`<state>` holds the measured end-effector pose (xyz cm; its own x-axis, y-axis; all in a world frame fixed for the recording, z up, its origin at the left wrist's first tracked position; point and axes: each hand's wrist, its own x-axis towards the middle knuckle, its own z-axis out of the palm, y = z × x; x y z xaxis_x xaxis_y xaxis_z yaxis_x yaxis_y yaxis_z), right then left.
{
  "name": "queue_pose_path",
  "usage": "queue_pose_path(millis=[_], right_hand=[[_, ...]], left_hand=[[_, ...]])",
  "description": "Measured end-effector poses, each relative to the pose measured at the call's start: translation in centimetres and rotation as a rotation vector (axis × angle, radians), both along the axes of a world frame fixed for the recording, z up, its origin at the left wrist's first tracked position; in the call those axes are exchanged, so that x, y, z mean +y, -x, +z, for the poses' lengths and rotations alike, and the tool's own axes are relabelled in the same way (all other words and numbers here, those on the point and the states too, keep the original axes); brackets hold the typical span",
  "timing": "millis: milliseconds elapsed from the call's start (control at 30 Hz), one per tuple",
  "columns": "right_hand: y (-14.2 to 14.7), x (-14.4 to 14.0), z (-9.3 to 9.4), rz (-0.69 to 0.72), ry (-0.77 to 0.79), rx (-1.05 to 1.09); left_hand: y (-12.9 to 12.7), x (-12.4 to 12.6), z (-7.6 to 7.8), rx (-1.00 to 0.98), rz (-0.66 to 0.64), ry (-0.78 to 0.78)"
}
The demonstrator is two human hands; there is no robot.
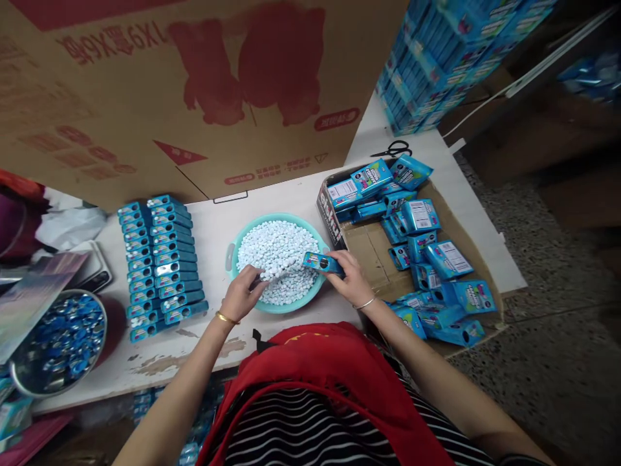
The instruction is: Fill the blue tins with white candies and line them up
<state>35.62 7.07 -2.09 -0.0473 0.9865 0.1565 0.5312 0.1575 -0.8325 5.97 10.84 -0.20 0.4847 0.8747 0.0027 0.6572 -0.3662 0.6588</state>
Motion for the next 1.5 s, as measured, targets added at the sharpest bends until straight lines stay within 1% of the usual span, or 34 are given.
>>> queue_pose_path(millis=[133,200,267,400,500,633,767,867,967,1067,1133,1167,1233,1267,1333,1400,1433,1500], right_hand=[[0.6,0.5,0.8,0.076,-0.054,-0.063],[1.1,0.8,1.0,0.105,-0.065,-0.078],[1.6,1.0,1.1,0.131,-0.063,-0.082],[2.3,1.3,1.0,0.173,-0.102,-0.087],[2.6,1.4,0.7,0.191,-0.114,-0.116],[3.0,1.5,0.6,0.201,-0.111,-0.134],[3.2,1.7,0.6,0.212,-0.129,-0.14],[3.4,1.8,0.5,0.216,-0.135,-0.142],[3.7,1.9,0.3,0.217,-0.146,-0.135],[3.7,2.0,0.3,0.215,-0.159,-0.122],[3.6,2.0,0.3,0.213,-0.164,-0.102],[3.5,2.0,0.3,0.207,-0.162,-0.084],[3.1,2.1,0.1,0.157,-0.133,-0.013],[2.8,2.1,0.0,0.111,-0.1,0.042],[2.5,2.5,-0.6,0.003,0.006,0.186],[2.3,2.9,-1.5,-0.073,0.13,0.341],[2.3,3.2,-1.9,-0.09,0.184,0.41],[2.6,3.6,-2.9,-0.097,0.267,0.516]], left_hand=[[-0.5,0.8,3.3,-0.012,-0.113,-0.04],[-0.8,1.3,4.6,-0.003,-0.179,-0.046],[-1.1,1.7,5.5,0.043,-0.242,-0.042],[-1.5,2.9,6.9,0.202,-0.334,-0.017],[-2.1,3.7,8.3,0.358,-0.4,-0.018],[-3.5,4.4,11.0,0.591,-0.436,-0.04],[-5.0,4.5,13.7,0.768,-0.469,-0.033],[-5.8,4.3,14.7,0.845,-0.483,-0.041],[-6.5,3.7,15.0,0.873,-0.473,-0.079],[-6.6,3.2,15.2,0.851,-0.456,-0.134],[-5.7,3.2,15.0,0.802,-0.416,-0.162],[-4.8,3.2,14.7,0.773,-0.376,-0.165],[-2.0,3.2,13.3,0.74,-0.258,-0.144],[-0.4,3.1,12.2,0.745,-0.196,-0.116],[2.7,2.6,9.2,0.798,-0.109,-0.03],[4.7,1.7,5.5,0.827,-0.089,0.07],[5.0,1.2,3.7,0.814,-0.079,0.103],[4.4,0.4,0.2,0.734,-0.036,0.135]])
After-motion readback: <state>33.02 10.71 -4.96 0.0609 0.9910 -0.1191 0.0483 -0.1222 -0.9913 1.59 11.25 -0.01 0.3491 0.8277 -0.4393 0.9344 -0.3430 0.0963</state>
